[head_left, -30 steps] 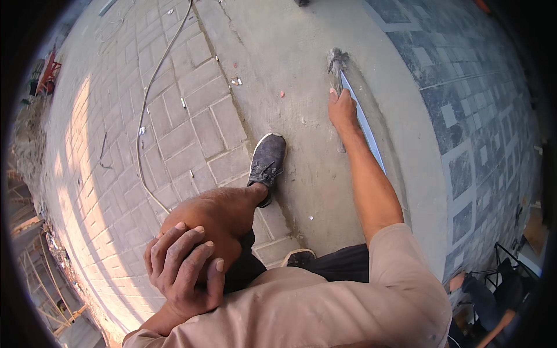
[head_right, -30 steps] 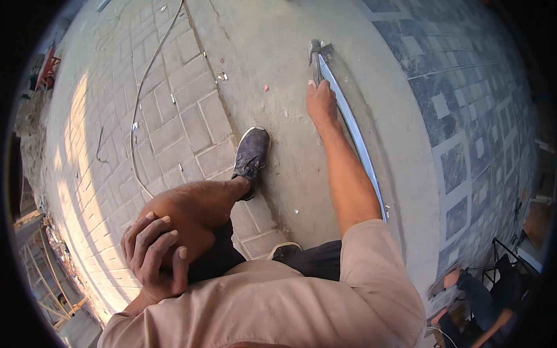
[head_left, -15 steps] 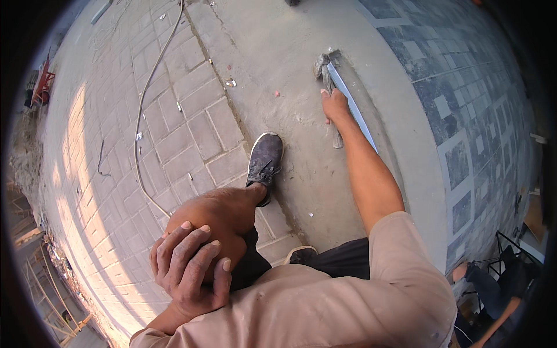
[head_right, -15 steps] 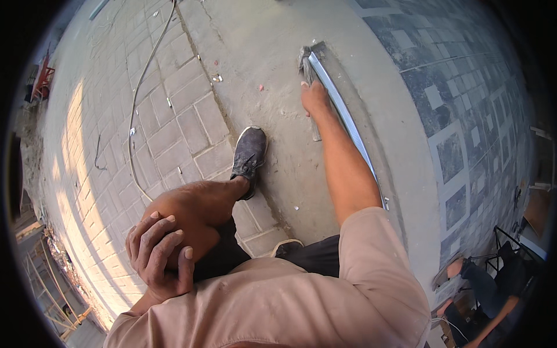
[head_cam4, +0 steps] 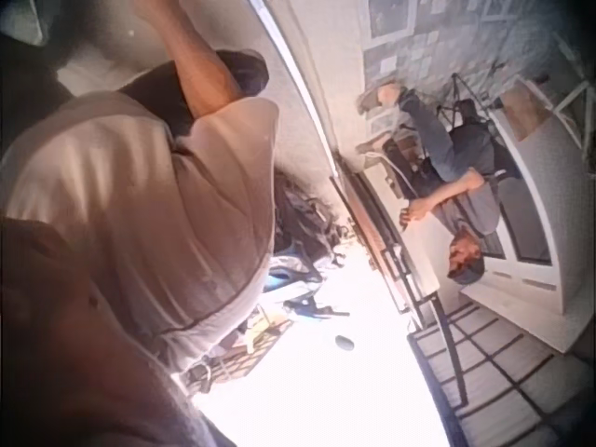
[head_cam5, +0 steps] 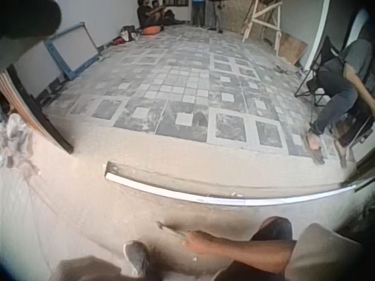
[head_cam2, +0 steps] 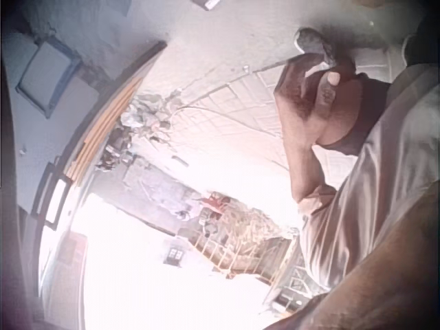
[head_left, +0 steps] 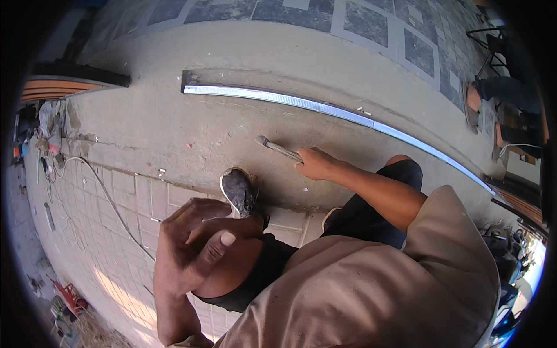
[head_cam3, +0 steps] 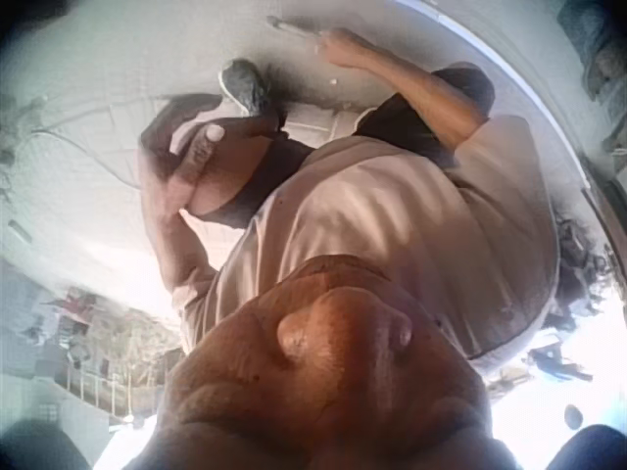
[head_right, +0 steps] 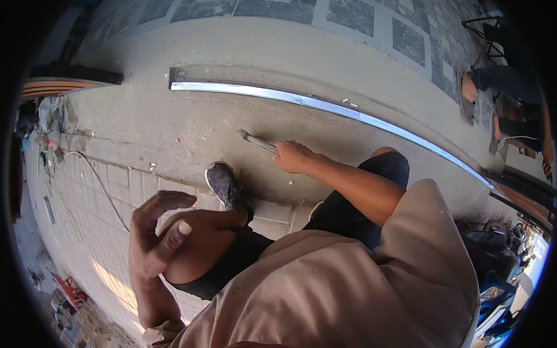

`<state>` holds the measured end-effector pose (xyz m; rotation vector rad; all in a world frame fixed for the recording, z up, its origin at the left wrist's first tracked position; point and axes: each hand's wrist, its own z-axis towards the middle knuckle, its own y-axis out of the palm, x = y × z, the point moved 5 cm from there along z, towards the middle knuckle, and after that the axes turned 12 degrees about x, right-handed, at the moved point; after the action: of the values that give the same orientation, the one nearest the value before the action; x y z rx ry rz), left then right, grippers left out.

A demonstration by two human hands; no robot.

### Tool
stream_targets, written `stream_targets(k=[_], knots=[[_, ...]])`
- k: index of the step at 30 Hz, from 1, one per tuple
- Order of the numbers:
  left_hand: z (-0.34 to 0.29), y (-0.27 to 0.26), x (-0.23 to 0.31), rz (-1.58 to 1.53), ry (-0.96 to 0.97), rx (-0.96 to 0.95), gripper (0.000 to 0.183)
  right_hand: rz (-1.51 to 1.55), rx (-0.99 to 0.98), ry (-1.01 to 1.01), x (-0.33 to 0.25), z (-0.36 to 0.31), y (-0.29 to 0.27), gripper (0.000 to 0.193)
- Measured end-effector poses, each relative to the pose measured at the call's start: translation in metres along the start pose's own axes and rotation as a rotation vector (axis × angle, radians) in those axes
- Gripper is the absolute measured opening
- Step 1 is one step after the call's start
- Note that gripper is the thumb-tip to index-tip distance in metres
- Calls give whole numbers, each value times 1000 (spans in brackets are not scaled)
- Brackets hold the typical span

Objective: The person prepares the ground by removing debris and then installs a metal threshold strip at a doorway using a trowel and hammer.

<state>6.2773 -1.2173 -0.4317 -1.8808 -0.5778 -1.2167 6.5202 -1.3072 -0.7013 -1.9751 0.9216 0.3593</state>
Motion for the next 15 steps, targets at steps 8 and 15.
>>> stream_targets(k=[8, 15], knots=[[332, 166, -73, 699, 763, -317, 19, 300, 147, 489, 56, -137, -24, 34], [405, 337, -54, 839, 1303, -73, 42, 1173, 894, 1099, 53, -191, 2, 31]])
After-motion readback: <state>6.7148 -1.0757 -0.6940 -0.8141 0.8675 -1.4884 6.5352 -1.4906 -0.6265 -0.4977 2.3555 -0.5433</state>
